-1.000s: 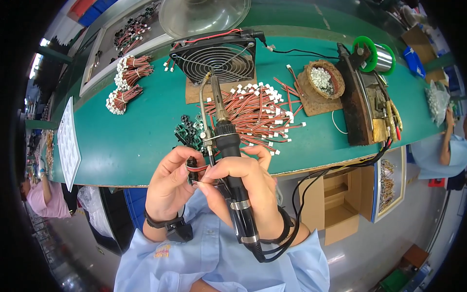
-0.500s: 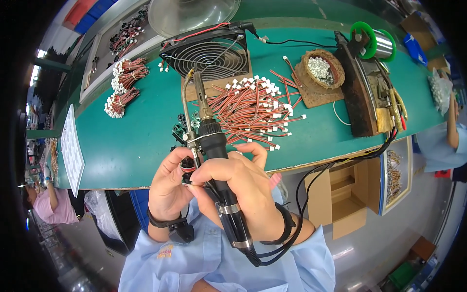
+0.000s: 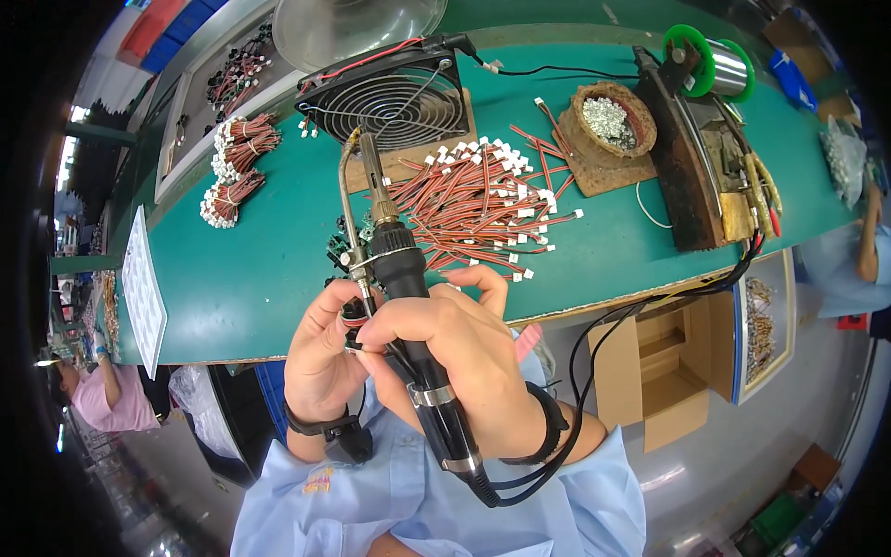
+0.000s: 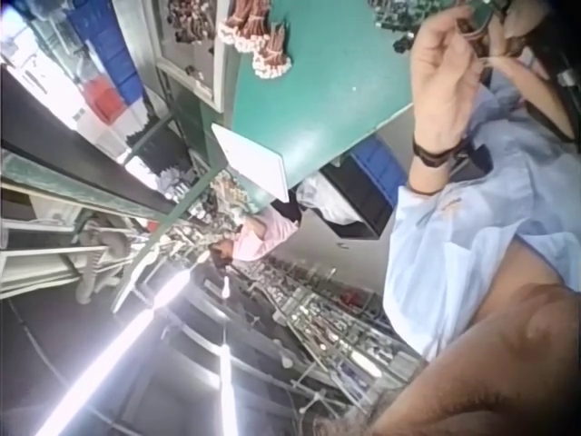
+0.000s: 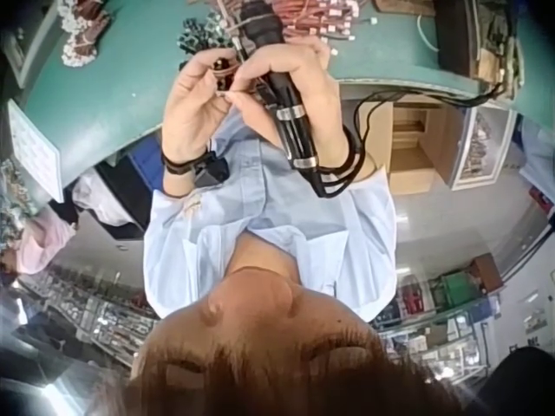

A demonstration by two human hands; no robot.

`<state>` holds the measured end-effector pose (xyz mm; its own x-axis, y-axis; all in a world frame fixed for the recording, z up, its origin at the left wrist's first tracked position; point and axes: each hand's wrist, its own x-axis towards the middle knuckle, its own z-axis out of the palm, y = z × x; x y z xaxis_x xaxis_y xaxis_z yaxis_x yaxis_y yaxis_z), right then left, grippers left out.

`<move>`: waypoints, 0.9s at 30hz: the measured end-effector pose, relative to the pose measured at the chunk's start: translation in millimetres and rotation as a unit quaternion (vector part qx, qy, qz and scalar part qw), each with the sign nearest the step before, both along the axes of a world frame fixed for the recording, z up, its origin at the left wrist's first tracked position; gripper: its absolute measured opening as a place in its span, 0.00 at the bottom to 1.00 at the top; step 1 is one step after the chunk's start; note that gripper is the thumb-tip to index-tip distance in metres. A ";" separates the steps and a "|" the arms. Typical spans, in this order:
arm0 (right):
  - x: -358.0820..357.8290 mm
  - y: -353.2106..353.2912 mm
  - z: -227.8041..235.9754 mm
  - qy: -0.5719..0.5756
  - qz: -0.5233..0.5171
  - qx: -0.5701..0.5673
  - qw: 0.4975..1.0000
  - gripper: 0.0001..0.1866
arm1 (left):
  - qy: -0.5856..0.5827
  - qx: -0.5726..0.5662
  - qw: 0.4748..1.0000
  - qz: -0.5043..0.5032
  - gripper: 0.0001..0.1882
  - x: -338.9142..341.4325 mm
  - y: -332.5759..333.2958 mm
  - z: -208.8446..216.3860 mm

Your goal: Soldering wires and components onto a green printed circuit board at a factory workstation.

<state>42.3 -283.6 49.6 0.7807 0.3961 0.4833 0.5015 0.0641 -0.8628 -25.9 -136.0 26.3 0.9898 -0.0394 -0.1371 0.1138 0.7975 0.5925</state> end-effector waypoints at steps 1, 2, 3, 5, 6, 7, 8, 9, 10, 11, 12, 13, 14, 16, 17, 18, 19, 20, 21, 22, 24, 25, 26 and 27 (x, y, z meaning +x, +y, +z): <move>0.1 -0.2 0.5 -0.001 -0.002 0.001 1.000 0.18 | 0.003 0.000 1.000 0.004 0.16 -0.2 -0.6 0.2; 0.3 -0.4 0.8 -0.003 -0.003 0.001 1.000 0.18 | 0.007 0.000 1.000 0.008 0.16 -0.4 -1.2 0.5; 0.3 -0.5 0.5 -0.003 -0.003 0.002 1.000 0.18 | 0.010 0.001 1.000 0.013 0.16 -0.5 -1.5 0.4; 0.5 -1.2 -0.4 0.000 0.003 -0.002 1.000 0.18 | 0.010 0.003 1.000 0.013 0.16 0.1 -2.2 1.3; 0.6 -1.7 -0.8 0.001 0.007 -0.003 1.000 0.18 | 0.010 0.005 1.000 0.013 0.16 0.5 -2.6 2.0; 0.6 -2.2 -1.2 0.001 0.006 -0.003 1.000 0.18 | 0.010 0.007 1.000 0.013 0.16 0.7 -2.7 2.3; 0.7 -2.7 -1.8 0.007 0.012 -0.007 1.000 0.18 | 0.010 0.007 1.000 0.013 0.16 0.6 -2.4 2.1; 0.8 -3.4 -2.2 0.013 0.018 -0.011 1.000 0.18 | 0.013 0.004 1.000 0.010 0.16 0.3 -1.6 1.6; 1.0 -4.0 -2.5 0.018 0.024 -0.015 0.999 0.18 | 0.016 0.002 1.000 0.008 0.16 -0.1 -0.8 1.0; 1.5 -4.8 -2.3 0.019 0.024 -0.015 0.999 0.18 | 0.019 -0.001 1.000 0.006 0.16 -0.2 -0.5 0.7; 2.6 -5.7 -1.6 0.022 0.038 -0.029 0.999 0.18 | 0.019 -0.001 1.000 0.006 0.16 -0.1 -0.6 1.2; 3.6 -6.6 -0.1 0.024 0.051 -0.043 0.998 0.19 | 0.020 -0.004 1.000 0.005 0.16 0.4 -1.0 2.6; 4.4 -7.3 1.1 0.026 0.064 -0.057 0.996 0.20 | 0.022 -0.007 1.000 0.004 0.16 0.8 -1.4 3.9; 5.6 -7.8 3.1 0.029 0.067 -0.058 0.996 0.20 | 0.023 -0.010 1.000 0.002 0.16 1.0 -1.4 4.5; 6.0 -8.0 3.8 0.032 0.071 -0.059 0.995 0.20 | 0.023 -0.012 1.000 0.001 0.16 0.8 -0.9 4.2; 6.3 -8.1 4.1 0.035 0.074 -0.060 0.995 0.20 | 0.022 -0.013 1.000 0.000 0.16 0.7 -0.5 4.0; 6.3 -7.7 3.5 0.035 0.074 -0.060 0.995 0.20 | 0.022 -0.014 1.000 -0.001 0.16 0.6 -0.4 3.8; 5.9 -6.9 2.3 0.042 0.068 -0.045 0.996 0.19 | 0.022 -0.014 1.000 -0.001 0.16 0.8 -1.4 4.3; 5.6 -6.1 1.2 0.048 0.063 -0.030 0.996 0.18 | 0.035 0.001 0.999 0.014 0.17 1.1 -3.5 5.3; 5.4 -5.8 0.7 0.055 0.057 -0.015 0.997 0.18 | 0.049 0.016 0.998 0.029 0.17 1.5 -5.6 6.6; 5.9 -5.7 1.2 0.055 0.057 -0.015 0.997 0.18 | 0.062 0.031 0.997 0.044 0.18 2.1 -6.7 8.3; 6.1 -5.8 1.6 0.055 0.056 -0.015 0.997 0.18 | 0.061 0.040 0.996 0.046 0.18 2.5 -6.7 8.9; 6.2 -5.8 1.8 0.055 0.056 -0.015 0.997 0.18 | 0.060 0.048 0.996 0.047 0.18 2.8 -6.7 9.4; 6.0 -5.7 1.6 0.055 0.056 -0.014 0.997 0.18 | 0.060 0.056 0.995 0.049 0.18 3.1 -6.7 10.1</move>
